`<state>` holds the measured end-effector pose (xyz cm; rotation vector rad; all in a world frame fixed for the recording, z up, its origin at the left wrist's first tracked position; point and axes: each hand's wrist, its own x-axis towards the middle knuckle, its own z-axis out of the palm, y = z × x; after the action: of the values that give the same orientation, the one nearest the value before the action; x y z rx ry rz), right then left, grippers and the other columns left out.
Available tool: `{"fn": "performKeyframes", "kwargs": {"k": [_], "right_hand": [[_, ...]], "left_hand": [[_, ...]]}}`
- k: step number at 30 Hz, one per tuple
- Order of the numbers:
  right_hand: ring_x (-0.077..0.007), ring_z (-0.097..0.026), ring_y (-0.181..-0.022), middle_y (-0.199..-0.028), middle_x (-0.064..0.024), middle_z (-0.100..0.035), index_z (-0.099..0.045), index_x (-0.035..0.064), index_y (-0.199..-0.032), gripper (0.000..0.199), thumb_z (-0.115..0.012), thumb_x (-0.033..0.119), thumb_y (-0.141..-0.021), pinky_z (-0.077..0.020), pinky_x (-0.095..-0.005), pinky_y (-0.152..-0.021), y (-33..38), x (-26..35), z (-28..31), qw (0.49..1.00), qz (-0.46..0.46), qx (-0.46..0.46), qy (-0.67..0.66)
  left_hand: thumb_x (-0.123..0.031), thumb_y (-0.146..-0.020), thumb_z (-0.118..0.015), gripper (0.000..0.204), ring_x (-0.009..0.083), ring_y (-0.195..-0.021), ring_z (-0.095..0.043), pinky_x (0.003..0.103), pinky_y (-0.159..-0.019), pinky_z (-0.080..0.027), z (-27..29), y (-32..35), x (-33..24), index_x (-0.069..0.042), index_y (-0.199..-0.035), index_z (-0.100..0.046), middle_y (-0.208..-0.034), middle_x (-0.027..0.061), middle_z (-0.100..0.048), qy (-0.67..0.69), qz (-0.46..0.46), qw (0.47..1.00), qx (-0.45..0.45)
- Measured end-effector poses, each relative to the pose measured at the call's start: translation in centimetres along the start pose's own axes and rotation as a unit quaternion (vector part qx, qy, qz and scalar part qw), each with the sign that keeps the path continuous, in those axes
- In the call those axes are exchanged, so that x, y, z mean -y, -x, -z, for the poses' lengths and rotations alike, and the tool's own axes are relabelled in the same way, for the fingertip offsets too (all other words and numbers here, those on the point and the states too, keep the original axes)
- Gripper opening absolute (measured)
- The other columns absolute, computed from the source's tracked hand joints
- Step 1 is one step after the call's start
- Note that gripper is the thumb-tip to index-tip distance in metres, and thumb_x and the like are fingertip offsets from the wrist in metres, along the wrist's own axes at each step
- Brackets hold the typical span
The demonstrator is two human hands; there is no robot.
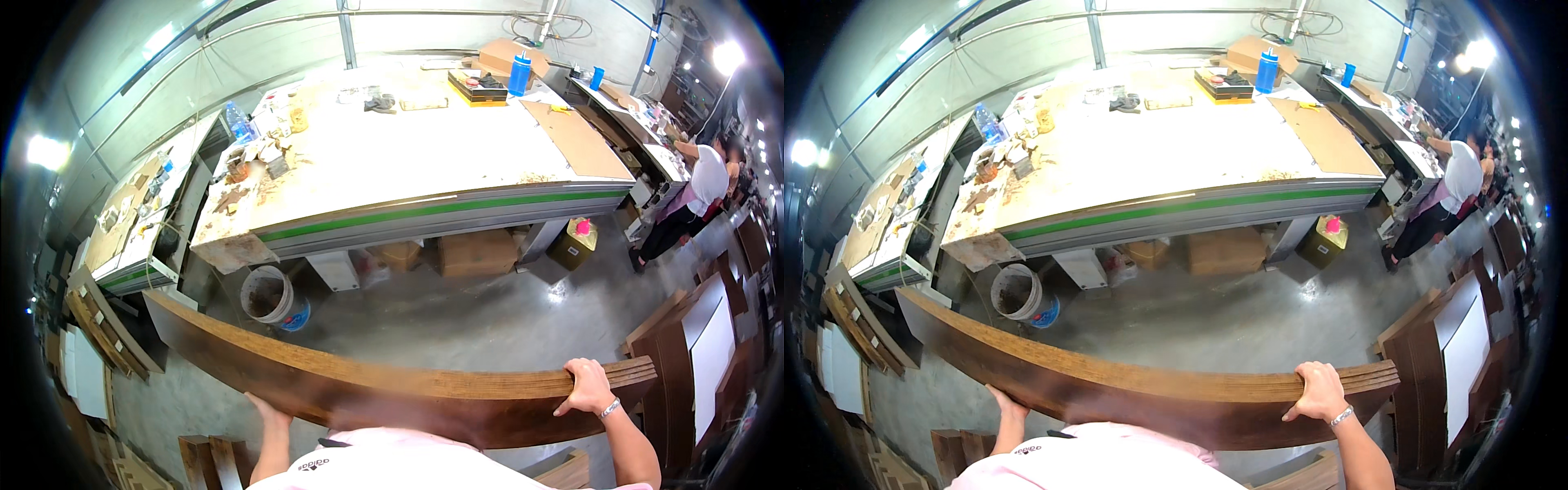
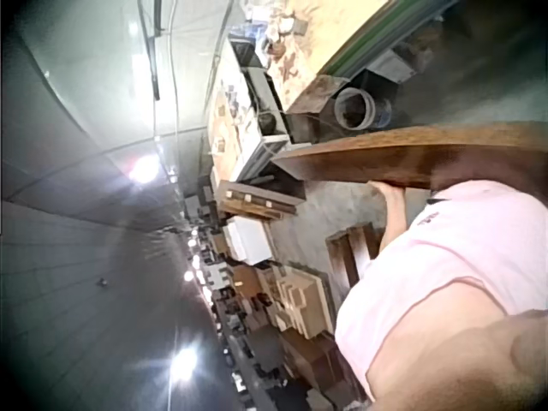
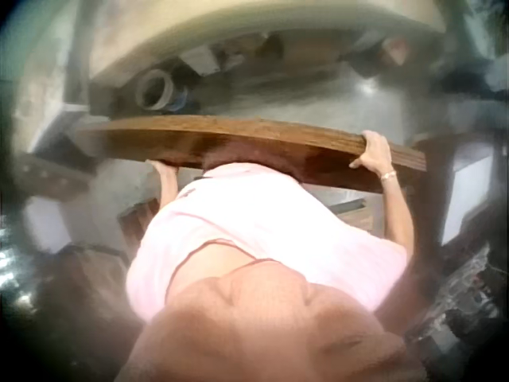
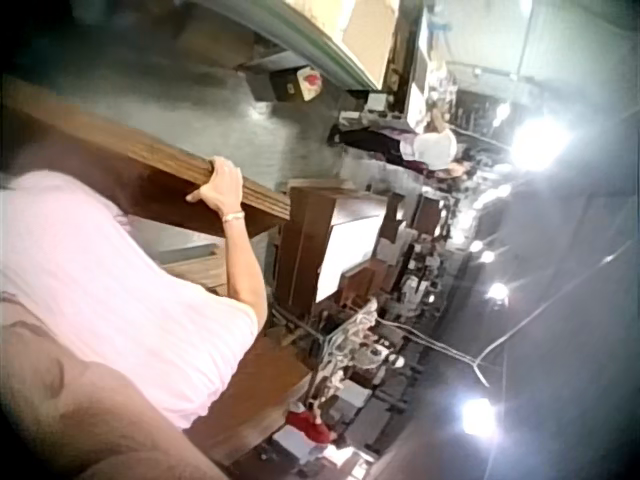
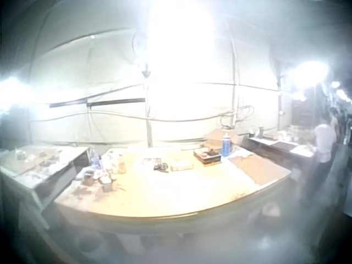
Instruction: The person moves wooden planks from a stack to a workbench, then uses a cloth to rub the surface of each plank. The person handles the planks one at a time, placing them on the bench and wiping them before moving to the next.
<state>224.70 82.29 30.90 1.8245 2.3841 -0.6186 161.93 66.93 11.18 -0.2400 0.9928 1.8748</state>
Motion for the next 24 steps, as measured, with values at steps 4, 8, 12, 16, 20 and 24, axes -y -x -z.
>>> {"fn": "performKeyframes", "kwargs": {"k": [4,8,12,16,20,24], "right_hand": [[-0.0307,-0.058,-0.095,-0.091,-0.0114,-0.064,-0.065,0.0030,-0.092,0.073,-0.091,0.034,-0.031,-0.0441,-0.0376,-0.086,-6.7,-4.1,2.9,1.000,0.012,-0.024,0.001],[-0.0330,-0.058,-0.095,-0.094,-0.0124,-0.065,-0.064,0.0016,-0.092,0.075,-0.092,0.032,-0.030,-0.0457,-0.0392,-0.085,-14.8,-7.3,7.1,1.000,0.014,-0.021,0.014],[-0.0348,-0.060,-0.092,-0.093,-0.0153,-0.064,-0.065,0.0014,-0.091,0.075,-0.092,0.031,-0.027,-0.0472,-0.0409,-0.084,-24.1,-9.9,11.7,0.999,0.034,-0.021,0.026],[-0.0338,-0.062,-0.087,-0.088,-0.0147,-0.066,-0.066,0.0006,-0.088,0.075,-0.093,0.033,-0.026,-0.0496,-0.0384,-0.080,-32.2,-15.3,15.3,0.999,0.007,0.034,-0.011],[-0.0313,-0.065,-0.076,-0.076,-0.0145,-0.065,-0.066,-0.0021,-0.085,0.073,-0.094,0.030,-0.026,-0.0514,-0.0363,-0.071,-41.4,-18.7,17.9,0.992,0.030,0.116,-0.035],[-0.0193,-0.060,-0.071,-0.072,-0.0087,-0.063,-0.065,-0.0046,-0.081,0.061,-0.091,0.017,-0.030,-0.0492,-0.0315,-0.070,-51.5,-25.3,18.5,0.975,0.080,0.163,-0.130]], "left_hand": [[-0.076,-0.089,-0.019,0.087,0.0330,-0.135,-0.034,0.047,-0.111,-0.030,-6.5,-3.1,4.1,-0.012,-0.147,-0.030,-0.151,0.0092,-0.032,0.023,-0.024,0.999,0.032],[-0.080,-0.086,-0.022,0.093,0.0340,-0.137,-0.030,0.049,-0.113,-0.027,-10.8,-8.0,7.7,-0.012,-0.149,-0.026,-0.153,0.0091,-0.029,0.069,-0.010,0.997,0.029],[-0.083,-0.082,-0.023,0.098,0.0340,-0.139,-0.028,0.052,-0.113,-0.024,-18.5,-10.5,10.4,-0.013,-0.151,-0.023,-0.155,0.0084,-0.024,0.080,-0.005,0.997,0.010],[-0.082,-0.084,-0.024,0.092,0.0324,-0.136,-0.034,0.052,-0.110,-0.030,-24.5,-14.0,12.6,-0.016,-0.148,-0.031,-0.150,0.0077,-0.034,0.035,-0.027,0.997,-0.067],[-0.078,-0.087,-0.024,0.086,0.0314,-0.132,-0.039,0.051,-0.109,-0.032,-30.1,-16.0,14.1,-0.015,-0.144,-0.037,-0.145,0.0082,-0.042,0.058,-0.039,0.995,-0.076],[-0.075,-0.089,-0.029,0.082,0.0308,-0.131,-0.041,0.050,-0.110,-0.031,-36.8,-18.0,17.0,-0.015,-0.143,-0.039,-0.144,0.0083,-0.043,0.083,-0.061,0.992,-0.072]]}}
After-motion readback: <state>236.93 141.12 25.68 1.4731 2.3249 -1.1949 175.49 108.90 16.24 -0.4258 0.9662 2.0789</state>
